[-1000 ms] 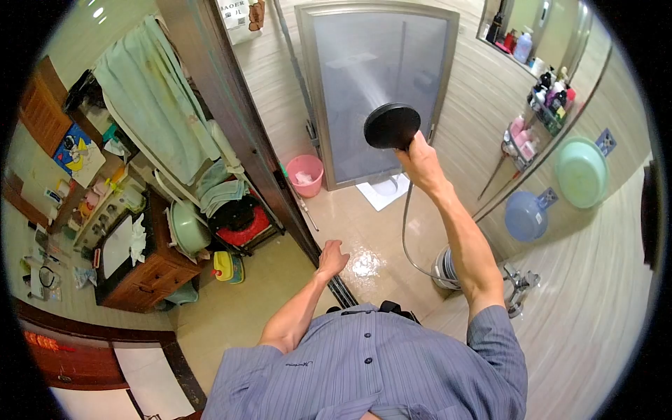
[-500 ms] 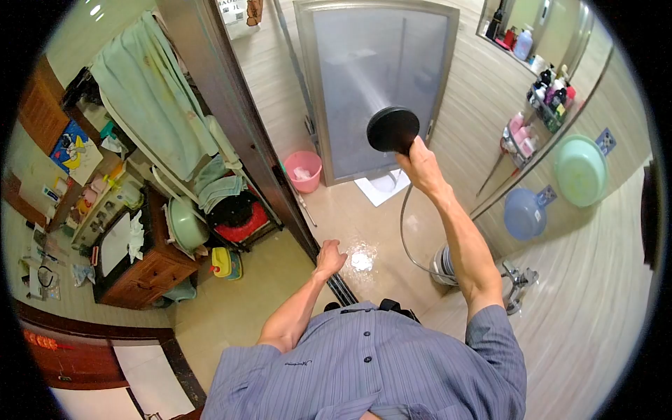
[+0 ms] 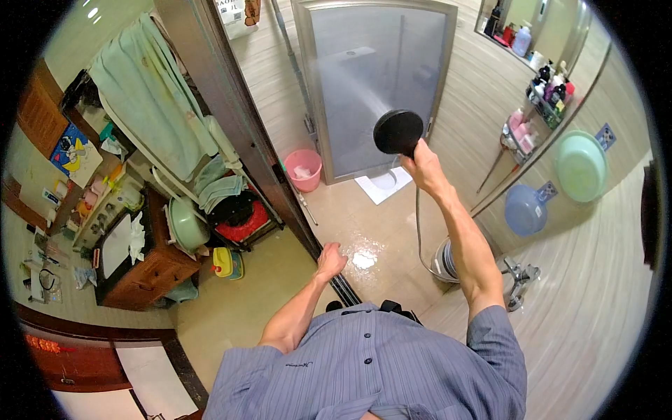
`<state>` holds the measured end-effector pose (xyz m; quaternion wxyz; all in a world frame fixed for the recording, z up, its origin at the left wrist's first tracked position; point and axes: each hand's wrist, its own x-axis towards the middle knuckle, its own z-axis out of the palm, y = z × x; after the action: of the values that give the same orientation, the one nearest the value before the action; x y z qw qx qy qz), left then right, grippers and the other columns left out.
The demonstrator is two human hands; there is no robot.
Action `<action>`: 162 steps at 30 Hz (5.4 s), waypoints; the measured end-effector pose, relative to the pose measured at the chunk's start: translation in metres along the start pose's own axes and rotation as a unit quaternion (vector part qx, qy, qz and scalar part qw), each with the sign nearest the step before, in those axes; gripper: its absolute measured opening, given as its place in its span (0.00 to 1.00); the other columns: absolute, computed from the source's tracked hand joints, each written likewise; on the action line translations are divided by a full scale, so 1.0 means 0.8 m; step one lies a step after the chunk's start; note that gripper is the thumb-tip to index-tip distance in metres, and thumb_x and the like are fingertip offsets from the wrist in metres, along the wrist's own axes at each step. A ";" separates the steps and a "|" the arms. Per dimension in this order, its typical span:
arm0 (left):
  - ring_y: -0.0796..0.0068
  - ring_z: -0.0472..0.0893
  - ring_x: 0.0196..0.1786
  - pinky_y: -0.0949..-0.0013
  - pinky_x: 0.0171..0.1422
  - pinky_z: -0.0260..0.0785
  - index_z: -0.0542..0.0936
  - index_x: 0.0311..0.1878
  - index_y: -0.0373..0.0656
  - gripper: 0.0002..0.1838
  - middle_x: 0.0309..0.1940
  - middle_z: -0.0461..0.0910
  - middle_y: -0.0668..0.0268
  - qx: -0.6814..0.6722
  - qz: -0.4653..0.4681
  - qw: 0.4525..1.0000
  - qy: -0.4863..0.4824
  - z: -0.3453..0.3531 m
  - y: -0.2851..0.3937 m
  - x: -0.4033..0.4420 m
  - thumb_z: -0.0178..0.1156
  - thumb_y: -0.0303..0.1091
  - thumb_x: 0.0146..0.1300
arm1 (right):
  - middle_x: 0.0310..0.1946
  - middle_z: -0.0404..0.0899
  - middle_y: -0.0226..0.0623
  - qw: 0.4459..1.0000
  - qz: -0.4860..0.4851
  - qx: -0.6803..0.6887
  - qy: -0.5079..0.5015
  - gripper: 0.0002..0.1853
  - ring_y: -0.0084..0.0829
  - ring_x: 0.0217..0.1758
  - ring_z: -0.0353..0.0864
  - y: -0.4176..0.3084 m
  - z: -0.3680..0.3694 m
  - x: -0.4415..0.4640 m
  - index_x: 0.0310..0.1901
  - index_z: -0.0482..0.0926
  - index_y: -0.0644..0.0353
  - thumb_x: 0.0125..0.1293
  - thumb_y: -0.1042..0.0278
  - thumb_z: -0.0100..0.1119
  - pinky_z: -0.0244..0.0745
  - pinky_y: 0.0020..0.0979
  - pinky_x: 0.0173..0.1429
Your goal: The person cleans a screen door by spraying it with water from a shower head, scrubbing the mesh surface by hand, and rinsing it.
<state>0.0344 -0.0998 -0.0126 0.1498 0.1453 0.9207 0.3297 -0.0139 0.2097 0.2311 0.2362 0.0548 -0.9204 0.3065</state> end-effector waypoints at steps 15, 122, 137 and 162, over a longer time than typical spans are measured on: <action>0.44 0.72 0.63 0.52 0.67 0.67 0.76 0.58 0.33 0.28 0.59 0.73 0.44 -0.003 -0.001 1.000 -0.001 -0.004 -0.003 -0.012 0.64 0.37 0.55 | 0.39 0.80 0.51 0.991 -0.046 0.064 0.103 0.17 0.52 0.43 0.81 -0.033 -0.010 0.000 0.53 0.71 0.63 0.65 0.73 0.62 0.77 0.40 0.49; 0.47 0.71 0.66 0.55 0.71 0.65 0.75 0.60 0.34 0.30 0.61 0.72 0.44 0.030 -0.007 0.998 -0.054 0.014 -0.004 0.013 0.64 0.37 0.54 | 0.47 0.75 0.58 0.951 0.132 -0.090 0.265 0.18 0.64 0.44 0.79 0.091 -0.054 -0.010 0.55 0.66 0.60 0.68 0.63 0.57 0.75 0.57 0.46; 0.45 0.73 0.60 0.54 0.66 0.67 0.76 0.56 0.31 0.27 0.56 0.74 0.44 0.020 0.028 0.999 -0.025 0.020 -0.012 -0.004 0.62 0.36 0.53 | 0.46 0.76 0.62 0.963 0.237 -0.106 0.066 0.16 0.63 0.50 0.76 0.165 0.005 -0.107 0.48 0.74 0.68 0.63 0.66 0.59 0.72 0.55 0.52; 0.47 0.70 0.68 0.55 0.73 0.63 0.71 0.65 0.32 0.35 0.63 0.72 0.43 -0.160 0.027 0.983 -0.083 0.052 0.137 0.056 0.67 0.41 0.56 | 0.33 0.78 0.55 0.981 0.166 0.097 0.026 0.14 0.53 0.37 0.79 0.011 0.120 -0.119 0.44 0.74 0.65 0.63 0.63 0.59 0.73 0.47 0.44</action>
<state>0.0277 0.0212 0.0199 0.2381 0.1714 0.8360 0.4638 0.0293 0.1558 0.1146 0.1995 -0.0841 -0.8761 0.4308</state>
